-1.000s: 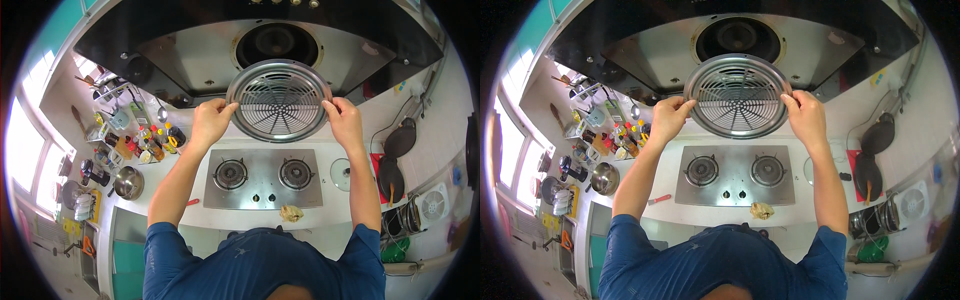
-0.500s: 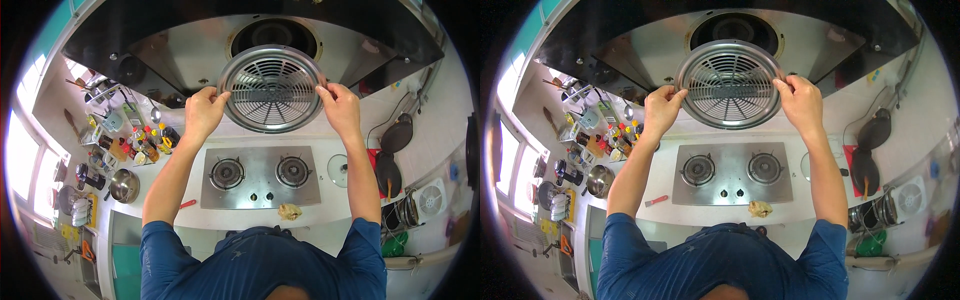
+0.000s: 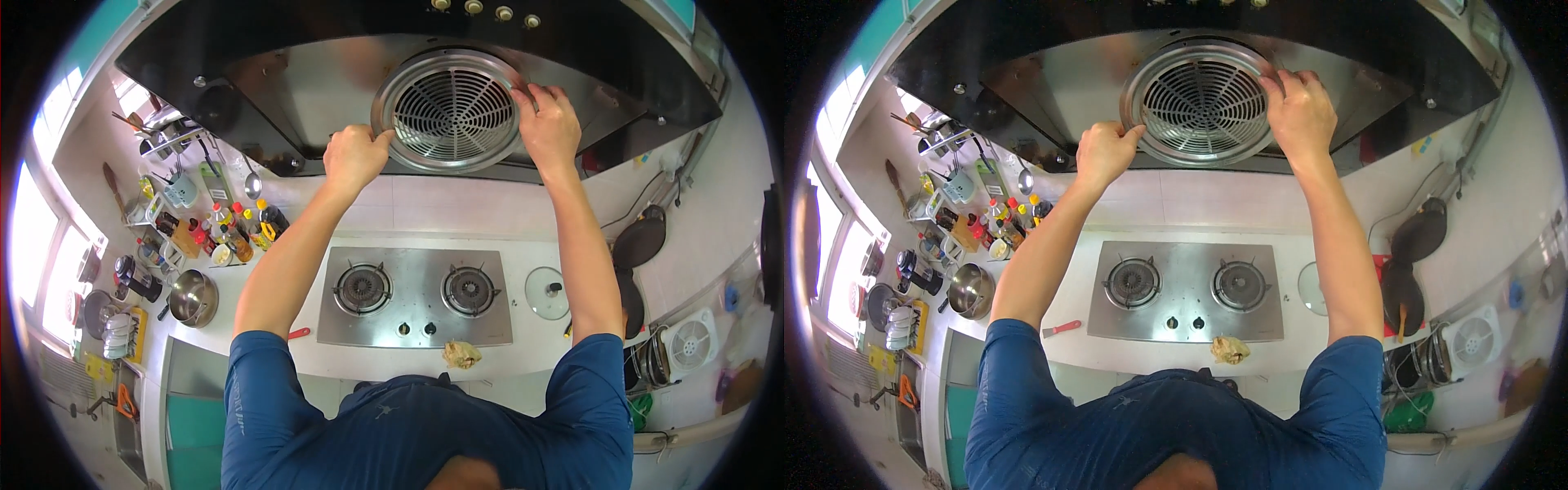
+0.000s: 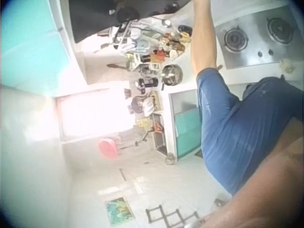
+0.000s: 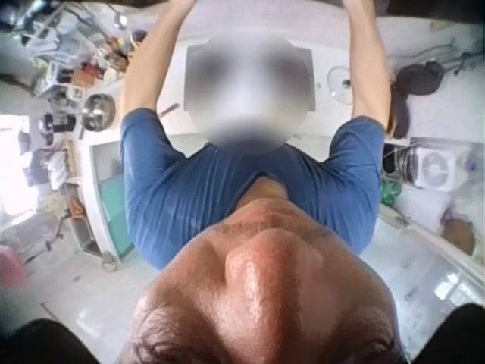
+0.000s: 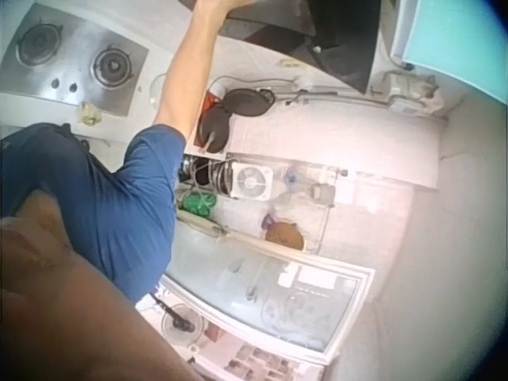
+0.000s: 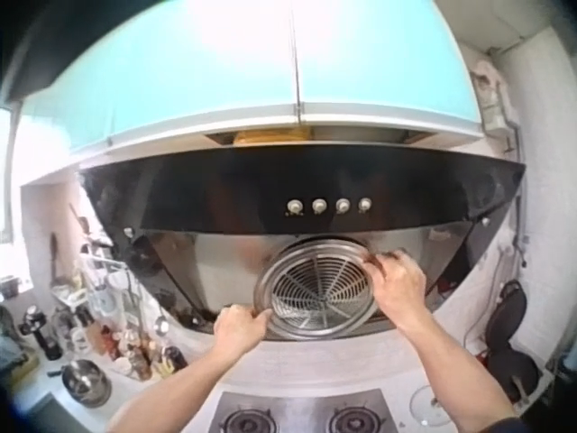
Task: The person installs a circular metal grate onto an overhead kitchen exhaust fan using a screwdriver.
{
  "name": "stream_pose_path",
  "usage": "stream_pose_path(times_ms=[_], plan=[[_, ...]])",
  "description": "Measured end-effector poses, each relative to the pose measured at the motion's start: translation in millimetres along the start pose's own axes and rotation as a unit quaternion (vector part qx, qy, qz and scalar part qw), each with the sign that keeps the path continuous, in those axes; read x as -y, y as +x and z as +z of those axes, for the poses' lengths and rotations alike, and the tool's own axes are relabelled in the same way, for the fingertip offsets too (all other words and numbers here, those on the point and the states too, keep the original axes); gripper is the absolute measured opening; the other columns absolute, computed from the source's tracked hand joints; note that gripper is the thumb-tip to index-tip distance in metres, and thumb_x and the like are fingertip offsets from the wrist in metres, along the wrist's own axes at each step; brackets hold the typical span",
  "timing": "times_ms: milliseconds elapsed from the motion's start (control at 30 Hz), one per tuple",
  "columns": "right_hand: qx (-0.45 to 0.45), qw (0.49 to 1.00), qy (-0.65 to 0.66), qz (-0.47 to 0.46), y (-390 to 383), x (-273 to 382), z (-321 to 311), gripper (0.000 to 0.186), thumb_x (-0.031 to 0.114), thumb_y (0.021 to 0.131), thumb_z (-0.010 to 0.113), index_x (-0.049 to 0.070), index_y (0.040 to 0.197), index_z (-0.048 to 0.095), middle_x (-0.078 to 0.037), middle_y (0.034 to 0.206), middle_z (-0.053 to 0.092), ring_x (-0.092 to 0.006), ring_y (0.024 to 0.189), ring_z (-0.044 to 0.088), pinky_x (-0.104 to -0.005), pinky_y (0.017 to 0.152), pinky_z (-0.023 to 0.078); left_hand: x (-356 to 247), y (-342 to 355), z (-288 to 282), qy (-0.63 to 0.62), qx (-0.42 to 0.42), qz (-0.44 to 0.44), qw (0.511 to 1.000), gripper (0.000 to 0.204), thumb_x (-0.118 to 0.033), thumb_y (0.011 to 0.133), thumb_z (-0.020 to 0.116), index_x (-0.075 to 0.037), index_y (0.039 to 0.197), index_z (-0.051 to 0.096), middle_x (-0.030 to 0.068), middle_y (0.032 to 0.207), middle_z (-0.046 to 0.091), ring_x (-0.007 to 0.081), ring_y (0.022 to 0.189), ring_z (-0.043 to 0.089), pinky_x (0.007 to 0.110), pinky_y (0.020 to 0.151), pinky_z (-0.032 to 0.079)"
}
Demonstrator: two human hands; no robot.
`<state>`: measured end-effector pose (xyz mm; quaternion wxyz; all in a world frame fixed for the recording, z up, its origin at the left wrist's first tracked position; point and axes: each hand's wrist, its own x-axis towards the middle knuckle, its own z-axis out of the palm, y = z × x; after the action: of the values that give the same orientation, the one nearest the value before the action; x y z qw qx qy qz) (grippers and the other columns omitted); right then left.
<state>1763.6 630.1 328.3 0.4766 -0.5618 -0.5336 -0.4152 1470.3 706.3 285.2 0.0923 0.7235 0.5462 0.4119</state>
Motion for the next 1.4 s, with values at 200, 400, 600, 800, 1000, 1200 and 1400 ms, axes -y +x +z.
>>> stream_pose_path(times_ms=[200, 400, 600, 800, 1000, 1200, 1400], plan=[[-0.05, 0.998, -0.021, -0.03, 10.6, 1.8, 13.0, 0.03, 0.038, 0.092, 0.078, 0.01, 0.103, 0.081, -0.009, 0.106, 0.075, -0.0321, 0.087, 0.074, -0.0444, 0.071, 0.06, -5.3, 17.9, -0.2, 0.043, 0.018, 0.0, 0.999, 0.048, -0.046, 0.094, 0.069, 0.0, 0.084, 0.078, 0.0244, 0.088, 0.075, 0.0445, 0.089, 0.073, 0.052, 0.083, 0.056], [-0.095, 0.993, -0.044, -0.058, 15.4, -6.9, 20.9, 0.027, 0.036, 0.089, 0.08, 0.011, 0.099, 0.081, -0.008, 0.099, 0.077, -0.0314, 0.08, 0.075, -0.0428, 0.067, 0.06, -0.8, 34.4, 18.3, 0.066, 0.0, 0.011, 0.998, 0.052, -0.051, 0.095, 0.066, -0.002, 0.086, 0.079, 0.0244, 0.088, 0.075, 0.0454, 0.09, 0.072, 0.053, 0.082, 0.056], [-0.084, 0.993, -0.054, -0.058, 16.0, -12.2, 23.8, 0.027, 0.037, 0.091, 0.078, 0.011, 0.098, 0.081, -0.01, 0.099, 0.077, -0.0321, 0.079, 0.075, -0.0435, 0.066, 0.06, -2.1, 41.5, 28.1, 0.086, -0.004, 0.013, 0.996, 0.054, -0.053, 0.096, 0.065, -0.002, 0.091, 0.079, 0.0256, 0.094, 0.076, 0.0471, 0.094, 0.072, 0.054, 0.084, 0.057], [-0.055, 0.996, -0.046, -0.05, 16.9, -7.5, 20.3, 0.028, 0.038, 0.091, 0.077, 0.011, 0.099, 0.081, -0.009, 0.098, 0.077, -0.0323, 0.079, 0.075, -0.0438, 0.066, 0.059, -3.6, 42.2, 24.2, 0.082, 0.007, 0.001, 0.997, 0.052, -0.051, 0.097, 0.066, 0.0, 0.096, 0.079, 0.0267, 0.097, 0.076, 0.0466, 0.097, 0.073, 0.053, 0.086, 0.057], [-0.057, 0.996, -0.032, -0.056, 28.5, -0.5, 17.0, 0.03, 0.041, 0.092, 0.076, 0.012, 0.1, 0.081, -0.008, 0.1, 0.078, -0.0328, 0.08, 0.075, -0.0441, 0.067, 0.059, 0.3, 50.1, 27.0, 0.075, 0.007, -0.003, 0.997, 0.054, -0.054, 0.097, 0.061, -0.003, 0.097, 0.08, 0.023, 0.099, 0.077, 0.0455, 0.1, 0.072, 0.053, 0.087, 0.057], [-0.046, 0.997, -0.046, -0.044, 30.0, -1.7, 22.0, 0.032, 0.043, 0.092, 0.076, 0.013, 0.1, 0.08, -0.007, 0.103, 0.078, -0.0328, 0.082, 0.076, -0.045, 0.07, 0.06, -2.0, 49.1, 29.5, 0.059, -0.015, 0.004, 0.998, 0.051, -0.05, 0.095, 0.067, 0.0, 0.093, 0.078, 0.026, 0.095, 0.076, 0.0464, 0.096, 0.073, 0.053, 0.086, 0.057], [-0.05, 0.997, -0.048, -0.046, 30.0, -1.5, 23.0, 0.031, 0.044, 0.092, 0.076, 0.014, 0.101, 0.08, -0.006, 0.103, 0.078, -0.0328, 0.082, 0.076, -0.0449, 0.07, 0.061, -6.9, 44.8, 31.7, 0.056, -0.018, -0.012, 0.998, 0.049, -0.049, 0.095, 0.067, -0.001, 0.093, 0.079, 0.0259, 0.096, 0.077, 0.0462, 0.096, 0.073, 0.054, 0.087, 0.057]])
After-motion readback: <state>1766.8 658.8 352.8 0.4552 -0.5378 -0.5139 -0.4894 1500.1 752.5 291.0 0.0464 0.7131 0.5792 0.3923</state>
